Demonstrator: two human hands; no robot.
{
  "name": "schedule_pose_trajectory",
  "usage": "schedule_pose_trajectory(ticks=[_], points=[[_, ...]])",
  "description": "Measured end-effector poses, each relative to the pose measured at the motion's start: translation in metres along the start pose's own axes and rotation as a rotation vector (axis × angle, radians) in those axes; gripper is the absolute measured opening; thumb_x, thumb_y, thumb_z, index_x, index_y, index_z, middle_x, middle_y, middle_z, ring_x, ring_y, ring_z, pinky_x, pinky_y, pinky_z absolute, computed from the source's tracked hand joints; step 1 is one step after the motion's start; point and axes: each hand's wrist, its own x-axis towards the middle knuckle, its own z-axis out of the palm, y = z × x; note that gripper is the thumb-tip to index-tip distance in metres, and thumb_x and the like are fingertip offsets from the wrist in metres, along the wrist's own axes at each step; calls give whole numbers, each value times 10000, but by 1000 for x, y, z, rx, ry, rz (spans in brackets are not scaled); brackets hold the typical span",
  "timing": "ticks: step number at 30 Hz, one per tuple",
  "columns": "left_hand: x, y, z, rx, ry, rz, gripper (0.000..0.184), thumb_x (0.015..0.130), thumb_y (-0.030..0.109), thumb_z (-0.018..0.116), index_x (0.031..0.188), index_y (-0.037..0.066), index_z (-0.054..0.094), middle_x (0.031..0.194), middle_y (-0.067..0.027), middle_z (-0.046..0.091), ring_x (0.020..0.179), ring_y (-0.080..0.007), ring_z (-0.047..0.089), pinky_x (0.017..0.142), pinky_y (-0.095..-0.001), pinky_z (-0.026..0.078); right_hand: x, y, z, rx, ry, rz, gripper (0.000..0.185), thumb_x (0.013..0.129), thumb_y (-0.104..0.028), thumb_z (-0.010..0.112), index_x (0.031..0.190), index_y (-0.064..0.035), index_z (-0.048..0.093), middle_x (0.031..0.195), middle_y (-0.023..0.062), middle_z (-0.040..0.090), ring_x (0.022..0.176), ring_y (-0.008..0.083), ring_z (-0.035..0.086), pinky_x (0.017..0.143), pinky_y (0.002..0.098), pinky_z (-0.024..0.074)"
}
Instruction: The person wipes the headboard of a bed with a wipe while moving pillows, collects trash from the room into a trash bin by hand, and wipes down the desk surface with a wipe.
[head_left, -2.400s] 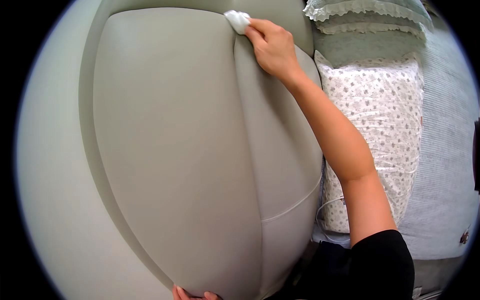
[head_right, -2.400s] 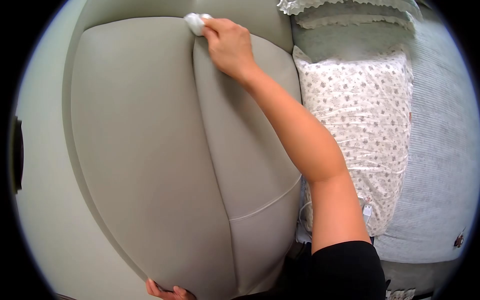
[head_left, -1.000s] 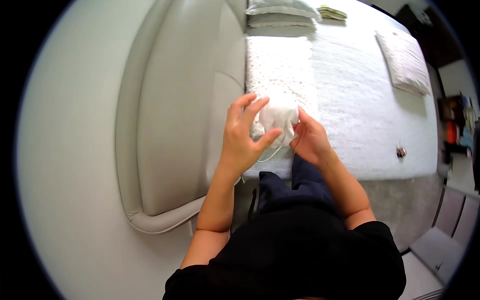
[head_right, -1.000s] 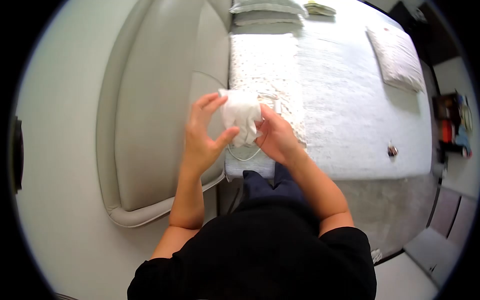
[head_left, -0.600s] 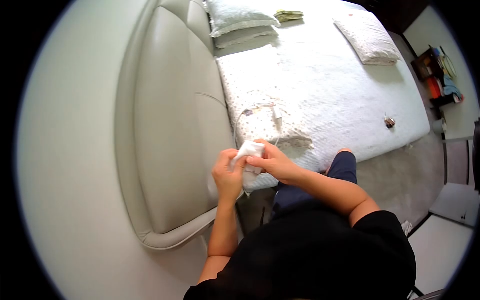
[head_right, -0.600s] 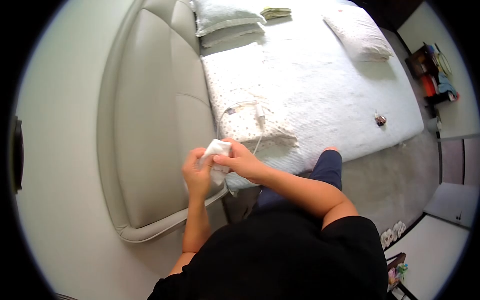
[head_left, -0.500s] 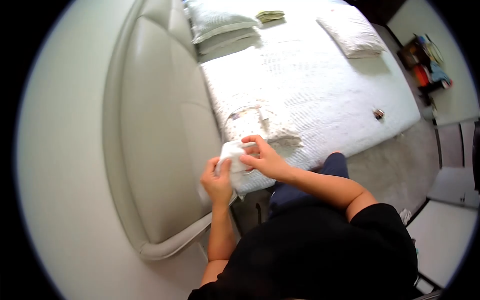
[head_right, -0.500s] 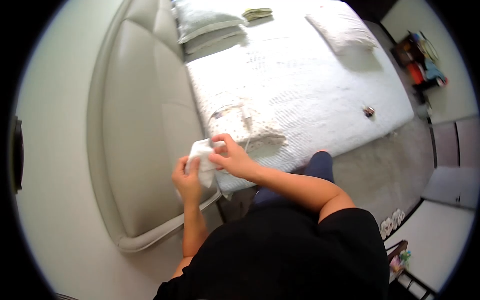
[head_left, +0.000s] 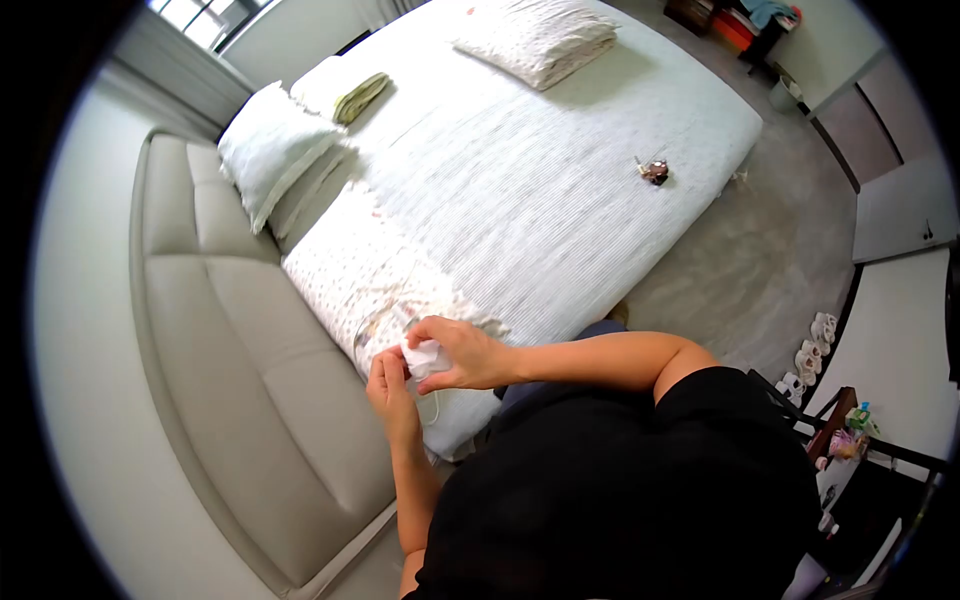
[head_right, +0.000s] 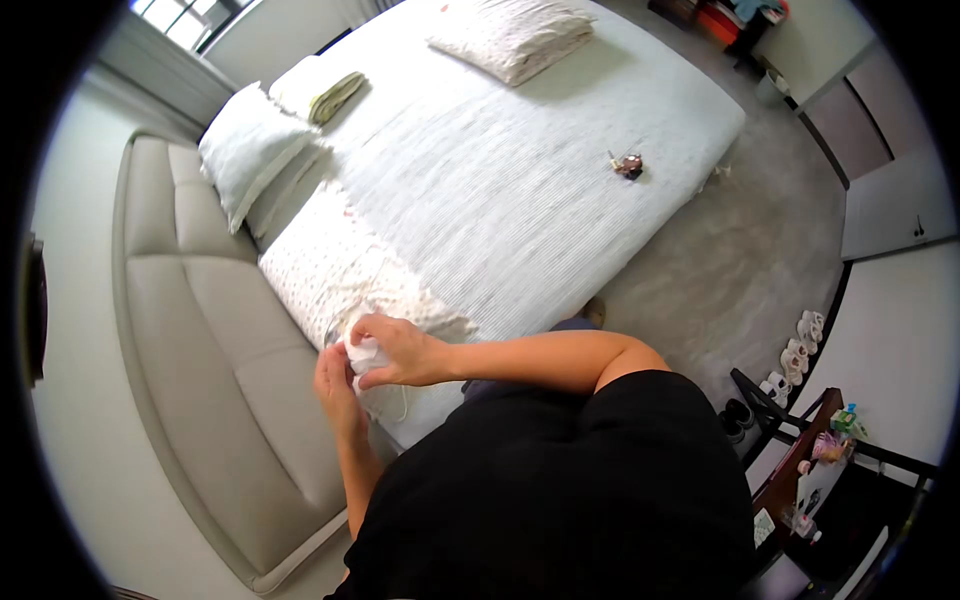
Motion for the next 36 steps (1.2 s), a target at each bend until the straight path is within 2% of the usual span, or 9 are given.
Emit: schedule_pose_trajectory(ticks=[5, 11, 15, 17, 19, 24, 29, 33, 36], points=[[19, 38, 178, 80, -309, -33, 336, 964, 206, 377, 1017, -64, 570, 815, -100, 631, 713, -139, 589, 696, -242, 467, -46, 36, -181, 229, 69, 275, 329, 727, -189, 734, 943, -43, 534, 862, 77, 606, 808, 163, 580, 732, 294, 462], [63, 45, 395, 469, -520, 164, 259, 939, 166, 438, 996, -33, 594, 826, -106, 635, 738, -143, 583, 700, -266, 463, -130, 63, -350, 320, 486, 399, 243, 740, -78, 658, 940, -28, 528, 844, 61, 589, 781, 131, 567, 683, 275, 463], [78, 20, 521, 464, -615, 325, 191, 887, 133, 513, 977, -13, 597, 863, -125, 629, 781, -199, 599, 707, -295, 458, -159, 77, -395, 436, 728, 405, 222, 750, -4, 623, 955, 0, 538, 890, 44, 566, 826, 99, 536, 731, 254, 455], [74, 6, 566, 521, -701, 613, 144, 840, 80, 534, 943, 2, 597, 876, -134, 607, 788, -263, 588, 704, -337, 456, -174, 85, -408, 492, 836, 462, 224, 749, 9, 618, 961, 7, 544, 899, 41, 562, 821, 96, 533, 732, 248, 455], [66, -10, 597, 490, -758, 787, 138, 787, 43, 552, 916, 21, 597, 872, -137, 590, 805, -309, 564, 708, -376, 444, -193, 87, -425, 706, 1008, 495, 205, 720, 34, 606, 919, 32, 554, 818, 66, 572, 737, 120, 549, 636, 247, 456], [30, -33, 640, 333, -1032, 1029, 209, 716, 21, 550, 921, 26, 589, 855, -133, 583, 780, -294, 553, 693, -386, 433, -257, 93, -438, 867, 1155, 498, 208, 746, 47, 601, 945, 12, 551, 869, 84, 572, 755, 116, 562, 627, 222, 457], [25, -70, 653, 378, -1141, 1052, 241, 713, 63, 594, 953, 45, 579, 871, -119, 586, 808, -280, 562, 733, -383, 435, -317, 78, -450, 1136, 1249, 634, 263, 766, 69, 534, 1013, -22, 516, 927, 85, 570, 830, 172, 583, 703, 270, 485], [80, -173, 651, 1044, -955, 843, 369, 765, 211, 616, 1085, 37, 559, 1113, -138, 536, 1009, -298, 516, 862, -410, 400, -370, 86, -471, 1032, 1318, 695, 284, 765, 61, 517, 1035, -24, 500, 953, 91, 572, 864, 196, 586, 736, 314, 495], [135, -264, 668, 1174, -780, 190, 521, 726, 323, 650, 1143, 35, 530, 1193, -182, 502, 1081, -352, 491, 852, -457, 443, -417, 101, -504, 968, 1350, 855, 295, 750, 66, 520, 1032, -17, 498, 962, 93, 573, 866, 199, 588, 741, 317, 496]])
